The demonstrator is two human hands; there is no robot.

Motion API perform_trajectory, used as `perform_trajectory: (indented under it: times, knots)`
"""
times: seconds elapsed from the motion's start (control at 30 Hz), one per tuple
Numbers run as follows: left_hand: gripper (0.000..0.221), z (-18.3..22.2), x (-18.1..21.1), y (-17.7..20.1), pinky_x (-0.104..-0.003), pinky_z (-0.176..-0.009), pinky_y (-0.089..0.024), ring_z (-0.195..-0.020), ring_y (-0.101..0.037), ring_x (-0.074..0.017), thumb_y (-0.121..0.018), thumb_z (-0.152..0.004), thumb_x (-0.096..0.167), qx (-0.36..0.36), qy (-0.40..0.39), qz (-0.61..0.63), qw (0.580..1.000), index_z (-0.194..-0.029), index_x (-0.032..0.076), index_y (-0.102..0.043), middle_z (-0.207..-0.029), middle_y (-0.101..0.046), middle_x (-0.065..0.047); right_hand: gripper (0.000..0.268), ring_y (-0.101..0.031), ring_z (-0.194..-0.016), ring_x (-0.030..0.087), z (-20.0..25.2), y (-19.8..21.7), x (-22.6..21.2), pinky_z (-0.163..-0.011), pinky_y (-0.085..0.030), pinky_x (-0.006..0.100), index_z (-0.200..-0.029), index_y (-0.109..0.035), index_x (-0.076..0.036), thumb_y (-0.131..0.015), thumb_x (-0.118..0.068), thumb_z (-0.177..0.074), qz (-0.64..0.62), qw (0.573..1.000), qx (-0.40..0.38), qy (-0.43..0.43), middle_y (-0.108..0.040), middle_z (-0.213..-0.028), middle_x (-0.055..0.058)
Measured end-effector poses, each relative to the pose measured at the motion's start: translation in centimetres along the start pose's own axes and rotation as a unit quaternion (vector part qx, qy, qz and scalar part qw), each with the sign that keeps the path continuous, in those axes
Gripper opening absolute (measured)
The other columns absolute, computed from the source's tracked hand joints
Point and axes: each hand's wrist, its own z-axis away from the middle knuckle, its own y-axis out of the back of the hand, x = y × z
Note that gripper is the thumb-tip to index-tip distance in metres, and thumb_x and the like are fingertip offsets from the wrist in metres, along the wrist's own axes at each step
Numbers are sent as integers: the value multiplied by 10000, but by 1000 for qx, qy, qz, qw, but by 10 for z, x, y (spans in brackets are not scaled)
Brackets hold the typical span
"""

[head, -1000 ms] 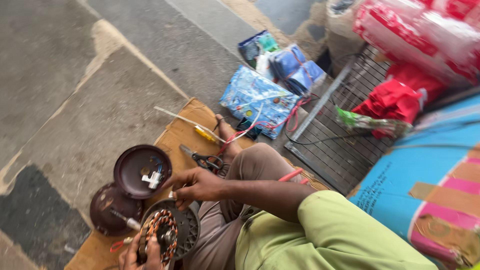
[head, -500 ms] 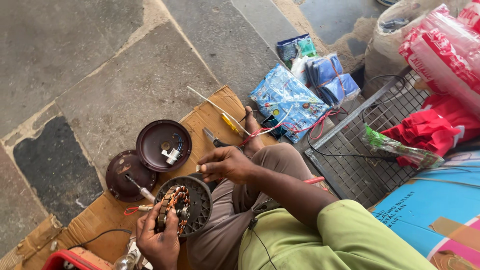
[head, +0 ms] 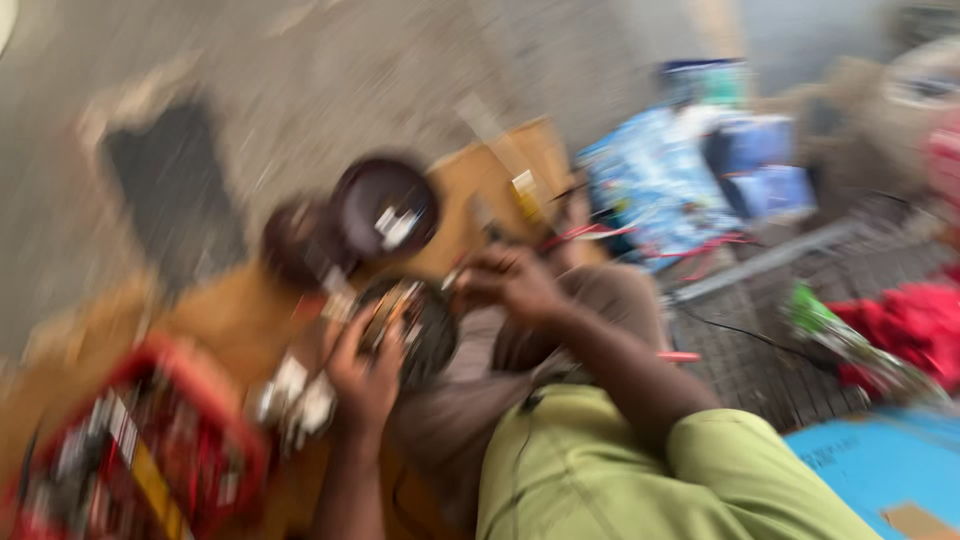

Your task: The person sits on the floor and works on an electrical fan motor assembly. They strip red wires using pliers, twist wire ends together, and connect them to a small electrical component. The person uses a soldering iron to solder connections on the component and then inspects the wiring.

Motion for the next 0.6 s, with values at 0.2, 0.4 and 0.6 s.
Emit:
perform_trajectory:
  times: [0.2, 0.4, 0.6]
  knots:
    - [357, 2, 0, 2, -427, -879, -539, -966, -657, -293, -807, -821, 89, 61, -171, -228, 956, -1161, 16, -727, -1011, -651, -117, 268, -751, -902, 210, -10, -18, -9, -854, -644, 367, -1216, -675, 58, -681, -50, -971, 97, 994, -51, 11, -756, -1025, 129]
    - [377, 7, 12, -2, -357, -828, -575, -952, -689, -248, -799, -854, 79, 40, -121, -139, 982, -1205, -10, -696, -1061, -646, -129, 177, -743, -894, 160, -12, -32, -18, -853, -633, 310, -1130, -709, 61, -704, 9, -961, 155, 986, -58, 17, -758, -1000, 104]
    - [361, 8, 11, -2, -297, -757, -588, -900, -687, -176, -787, -887, 64, 30, -105, -105, 988, -1226, -6, -684, -1064, -625, -104, 100, -709, -935, 117, -15, -43, -19, -864, -617, 282, -1076, -715, 37, -705, 61, -979, 230, 962, -104, 101, -743, -1029, 73]
